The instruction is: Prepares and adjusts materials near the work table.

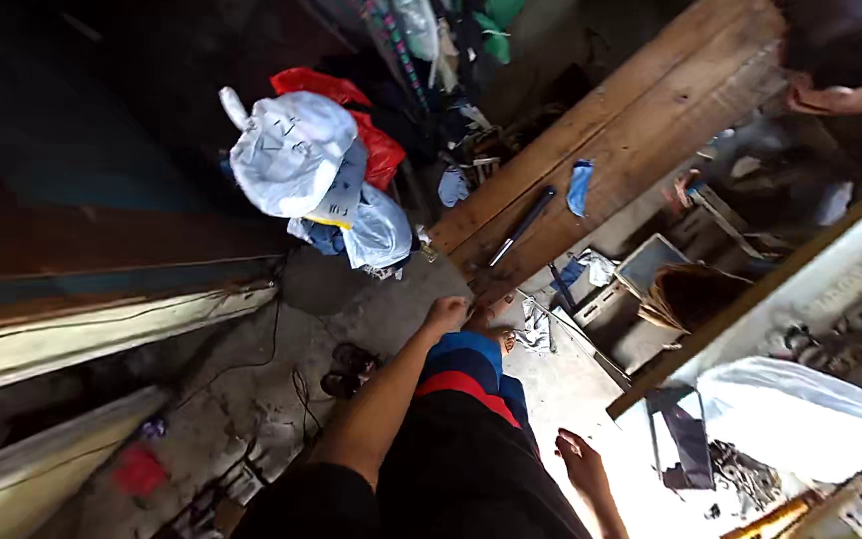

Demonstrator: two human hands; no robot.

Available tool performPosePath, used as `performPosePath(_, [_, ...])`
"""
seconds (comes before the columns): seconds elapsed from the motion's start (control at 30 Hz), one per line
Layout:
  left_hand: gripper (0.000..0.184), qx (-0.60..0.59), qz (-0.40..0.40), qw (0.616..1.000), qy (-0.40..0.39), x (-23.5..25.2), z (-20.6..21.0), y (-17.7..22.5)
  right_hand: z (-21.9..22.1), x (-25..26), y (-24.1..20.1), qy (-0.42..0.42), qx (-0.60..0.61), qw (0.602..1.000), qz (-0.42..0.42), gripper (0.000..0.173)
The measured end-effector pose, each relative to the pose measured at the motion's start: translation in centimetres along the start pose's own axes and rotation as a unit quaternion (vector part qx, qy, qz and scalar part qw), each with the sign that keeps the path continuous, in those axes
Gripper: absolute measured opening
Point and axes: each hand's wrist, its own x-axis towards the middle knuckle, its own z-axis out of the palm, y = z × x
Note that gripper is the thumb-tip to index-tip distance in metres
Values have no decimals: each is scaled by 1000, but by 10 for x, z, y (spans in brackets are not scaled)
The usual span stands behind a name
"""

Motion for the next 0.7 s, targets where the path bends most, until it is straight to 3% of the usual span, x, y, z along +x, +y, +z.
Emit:
performPosePath(0.1, [40,-58,-62,995,56,-8,-48,-51,3,9,-54,-35,-59,997,-18,40])
performPosePath(0.23, [37,-102,-114,985,87,13,-78,-78,1,21,-105,-5,-59,998,-4,36])
performPosePath(0.33, [34,-78,-81,991,70,41,-96,-61,-2,47,-146,28,-87,995,32,35])
performPosePath(0.43, [37,13,-43,999,-18,67,-124,-33,6,71,-198,69,-120,989,60,35])
performPosePath(0.6, [36,-121,-67,990,11,89,-163,-27,34,78,-287,0,-159,982,97,39])
performPosePath(0.7, [36,-120,-102,987,10,91,-177,-45,39,76,-320,-5,-171,981,96,40])
